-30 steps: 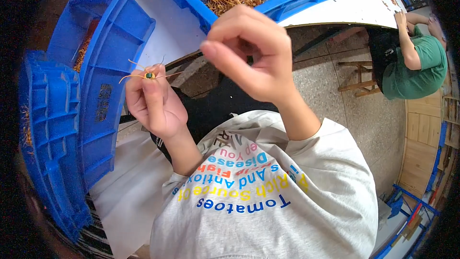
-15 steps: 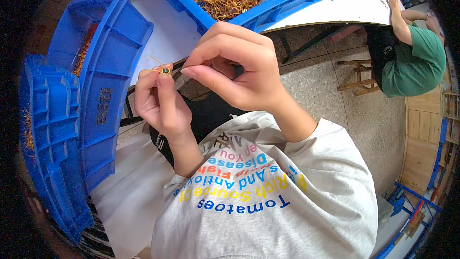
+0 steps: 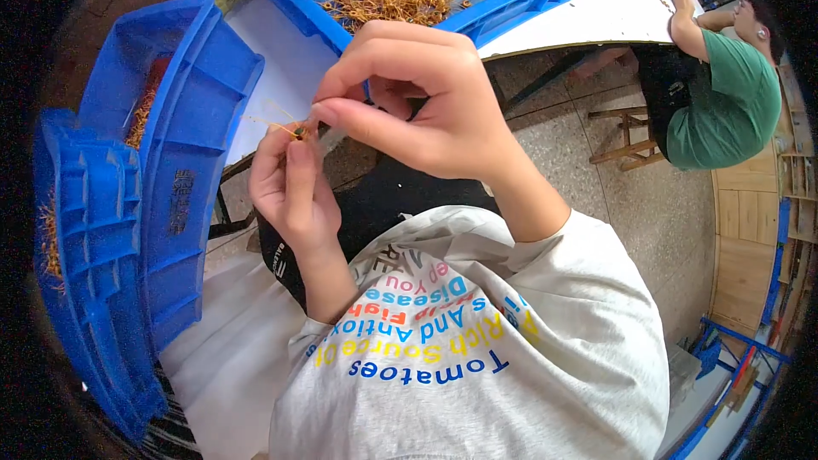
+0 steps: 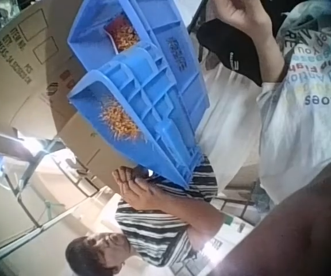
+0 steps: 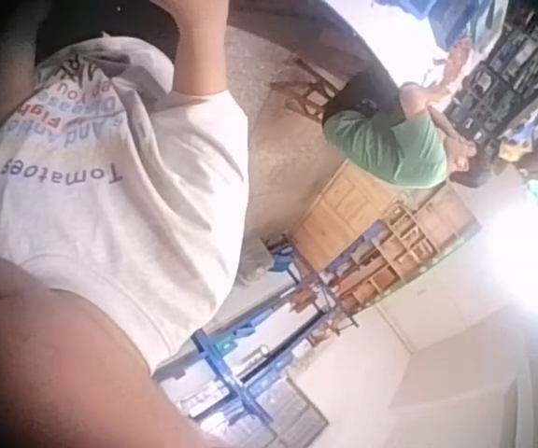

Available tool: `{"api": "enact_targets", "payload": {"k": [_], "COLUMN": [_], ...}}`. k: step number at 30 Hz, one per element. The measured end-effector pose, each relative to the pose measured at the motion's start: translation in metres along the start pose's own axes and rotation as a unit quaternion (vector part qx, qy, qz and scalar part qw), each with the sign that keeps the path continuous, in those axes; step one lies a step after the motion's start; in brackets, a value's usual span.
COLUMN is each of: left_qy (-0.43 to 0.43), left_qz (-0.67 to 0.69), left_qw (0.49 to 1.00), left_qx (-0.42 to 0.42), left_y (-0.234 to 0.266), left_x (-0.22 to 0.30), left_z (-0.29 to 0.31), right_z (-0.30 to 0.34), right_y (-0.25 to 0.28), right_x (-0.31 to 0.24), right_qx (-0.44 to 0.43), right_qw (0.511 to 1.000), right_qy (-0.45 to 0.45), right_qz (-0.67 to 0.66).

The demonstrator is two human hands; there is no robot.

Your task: Assembling small metal terminals and wires at a workshop bench.

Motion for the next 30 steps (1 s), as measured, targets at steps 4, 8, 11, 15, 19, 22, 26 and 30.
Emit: {"api": "enact_targets", "payload": {"k": [4,8,11,15,19,22,26,30], "left_qy": [0.056,0.062,0.052,0.017,0.015,0.025,0.058,0.036], "left_qz": [0.044,0.077,0.097,0.1,0.047,0.026,0.012,0.009], "left_qw": [0.997,0.995,0.994,0.994,0.998,0.999,0.998,0.999], "left_qx": [0.002,-0.011,-0.025,-0.042,-0.04,-0.033,-0.014,-0.03], "left_y": [0.0,0.006,0.008,0.006,-0.002,-0.005,-0.004,-0.003], "left_x": [-0.005,-0.007,-0.008,-0.007,-0.003,0.002,0.003,0.003], "left_z": [-0.001,0.001,0.001,-0.001,-0.001,0.001,0.003,0.001], "right_z": [0.0,0.002,0.005,0.009,0.013,0.014,0.014,0.013], "right_y": [-0.002,-0.006,-0.01,-0.018,-0.026,-0.026,-0.024,-0.026], "right_x": [0.004,0.006,0.008,0.014,0.019,0.023,0.025,0.019], "right_qx": [-0.006,0.021,0.05,0.051,0.028,0.022,0.026,0.012], "right_qw": [1.0,0.998,0.995,0.991,0.992,0.992,0.991,0.992], "right_qy": [-0.012,-0.023,-0.031,-0.067,-0.063,-0.062,-0.064,-0.059], "right_qz": [-0.017,-0.051,-0.079,-0.104,-0.105,-0.107,-0.113,-0.109]}}
Point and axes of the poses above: each hand's wrist, its own z-axis away from the middle knuckle, its own y-axis out of the back of the hand, x = y × z, the point moved 6 cm from there along -z, towards the middle knuckle, and after that the axes turned 5 degrees about y, right-handed, at the moved point
